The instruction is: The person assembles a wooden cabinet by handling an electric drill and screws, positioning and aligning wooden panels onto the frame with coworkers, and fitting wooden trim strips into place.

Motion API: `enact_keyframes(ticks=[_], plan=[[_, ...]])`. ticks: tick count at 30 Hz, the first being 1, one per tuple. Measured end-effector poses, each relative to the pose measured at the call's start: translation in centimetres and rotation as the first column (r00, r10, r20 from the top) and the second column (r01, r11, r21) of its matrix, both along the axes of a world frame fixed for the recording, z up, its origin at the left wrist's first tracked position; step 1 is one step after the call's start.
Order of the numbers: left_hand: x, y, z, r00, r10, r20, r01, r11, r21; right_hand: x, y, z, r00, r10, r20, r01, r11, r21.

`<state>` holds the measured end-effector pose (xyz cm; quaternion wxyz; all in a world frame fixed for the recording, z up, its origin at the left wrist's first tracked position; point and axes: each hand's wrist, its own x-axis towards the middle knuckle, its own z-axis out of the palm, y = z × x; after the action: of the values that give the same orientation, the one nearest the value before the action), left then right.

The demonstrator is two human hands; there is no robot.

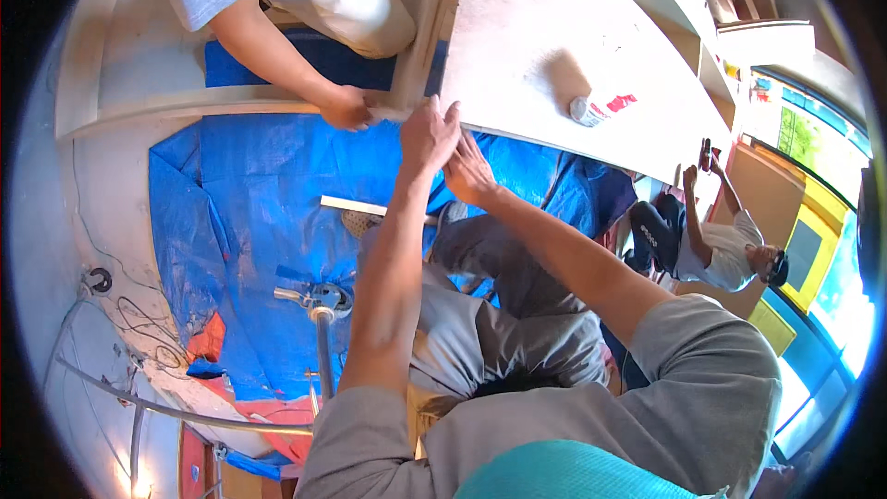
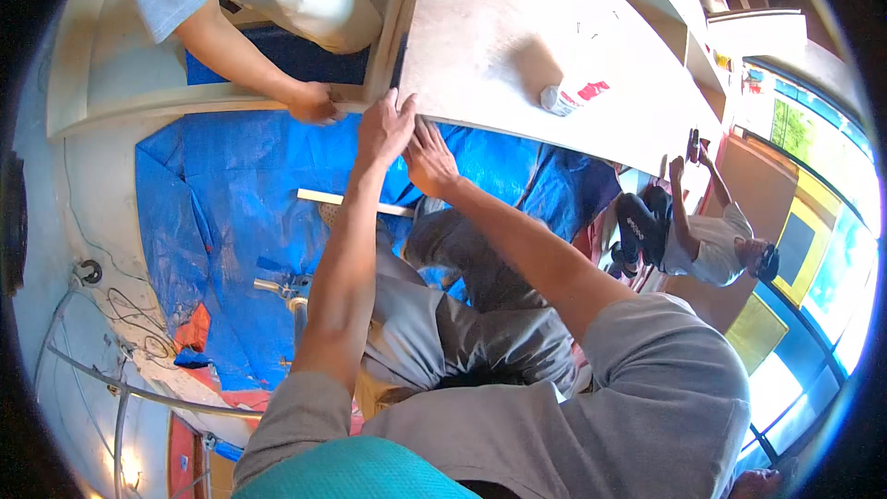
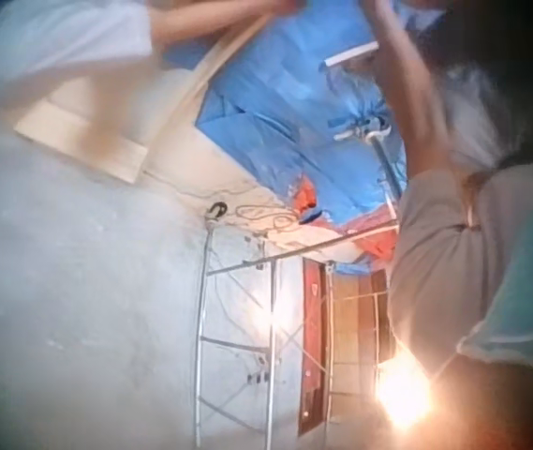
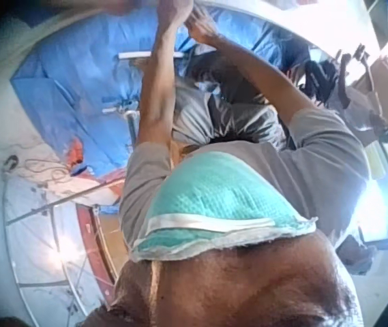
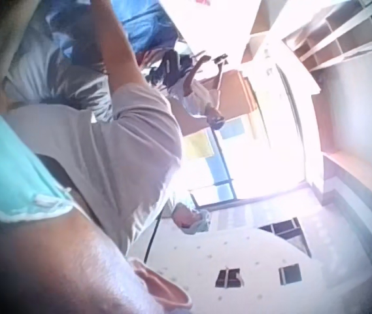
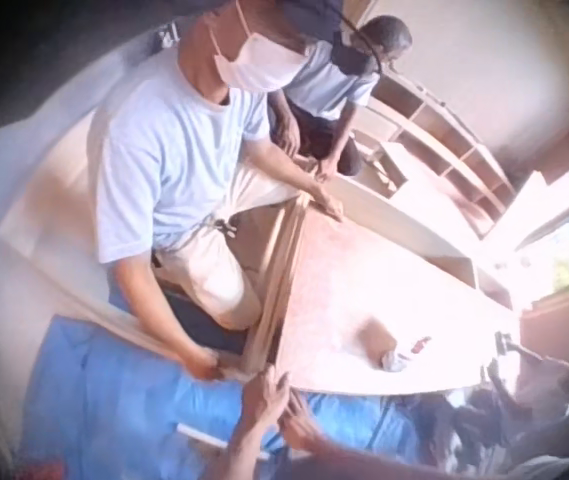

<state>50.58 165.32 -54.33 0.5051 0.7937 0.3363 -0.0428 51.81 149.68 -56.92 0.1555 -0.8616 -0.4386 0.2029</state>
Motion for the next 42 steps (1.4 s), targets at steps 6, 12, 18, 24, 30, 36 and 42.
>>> enact_keyframes(ticks=[6,12,18,24,30,36,42], plan=[[0.8,1.6,0.5,0.995,-0.058,0.079,0.049,0.993,0.112,4.9,7.6,-7.6,0.985,-0.160,0.059,0.162,0.987,-0.022],[2.7,5.8,-1.0,0.944,-0.325,-0.063,0.328,0.943,0.047,5.6,9.8,-12.9,0.945,-0.326,0.009,0.301,0.882,0.363],[5.1,8.3,-3.4,0.889,-0.456,-0.030,0.456,0.890,-0.003,6.2,10.6,-14.8,0.925,-0.371,0.088,0.284,0.825,0.489],[6.0,9.1,-4.4,0.823,-0.564,0.071,0.568,0.820,-0.074,7.2,10.8,-16.7,0.894,-0.401,0.200,0.182,0.734,0.655],[5.9,9.5,-4.5,0.788,-0.596,0.154,0.607,0.793,-0.040,8.0,11.8,-17.8,0.818,-0.444,0.367,0.345,0.888,0.306],[5.4,9.1,-5.1,0.808,-0.577,0.118,0.587,0.806,-0.077,7.6,11.2,-18.8,0.882,-0.446,0.154,0.345,0.833,0.433],[5.1,8.7,-5.1,0.819,-0.551,0.158,0.570,0.812,-0.127,7.7,10.1,-17.2,0.907,-0.392,0.152,0.337,0.894,0.294]])
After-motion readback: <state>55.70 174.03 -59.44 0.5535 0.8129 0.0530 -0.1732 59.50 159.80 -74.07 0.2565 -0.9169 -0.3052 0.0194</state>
